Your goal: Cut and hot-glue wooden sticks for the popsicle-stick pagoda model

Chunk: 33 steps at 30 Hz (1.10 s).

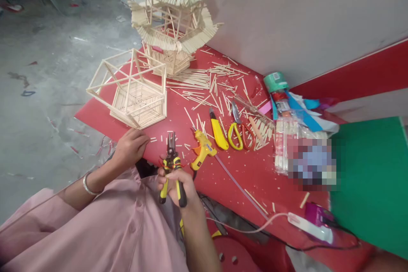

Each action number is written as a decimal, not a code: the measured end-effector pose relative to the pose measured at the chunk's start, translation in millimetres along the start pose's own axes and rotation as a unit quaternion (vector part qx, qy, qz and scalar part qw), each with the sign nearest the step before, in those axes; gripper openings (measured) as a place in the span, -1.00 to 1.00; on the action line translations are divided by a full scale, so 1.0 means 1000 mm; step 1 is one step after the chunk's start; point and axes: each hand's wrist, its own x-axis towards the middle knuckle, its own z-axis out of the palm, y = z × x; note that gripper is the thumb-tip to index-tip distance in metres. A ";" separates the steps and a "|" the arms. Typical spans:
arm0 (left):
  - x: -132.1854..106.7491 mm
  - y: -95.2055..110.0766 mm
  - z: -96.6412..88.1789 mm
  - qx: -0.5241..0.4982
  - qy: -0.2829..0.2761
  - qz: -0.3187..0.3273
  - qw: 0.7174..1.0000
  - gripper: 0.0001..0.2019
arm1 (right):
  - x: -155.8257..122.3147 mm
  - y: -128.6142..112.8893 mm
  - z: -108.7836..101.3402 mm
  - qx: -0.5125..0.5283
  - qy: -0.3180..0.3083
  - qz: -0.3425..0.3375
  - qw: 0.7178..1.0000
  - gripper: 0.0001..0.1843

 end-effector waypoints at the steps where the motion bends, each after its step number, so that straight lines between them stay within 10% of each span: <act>1: 0.000 0.000 0.000 -0.002 -0.001 0.001 1.000 -0.75 | 0.000 0.000 -0.001 0.006 -0.003 0.003 1.000 -0.42; 33: -0.002 0.001 0.001 -0.012 0.001 0.007 1.000 -0.75 | 0.003 -0.001 -0.008 0.014 -0.021 0.017 1.000 -0.44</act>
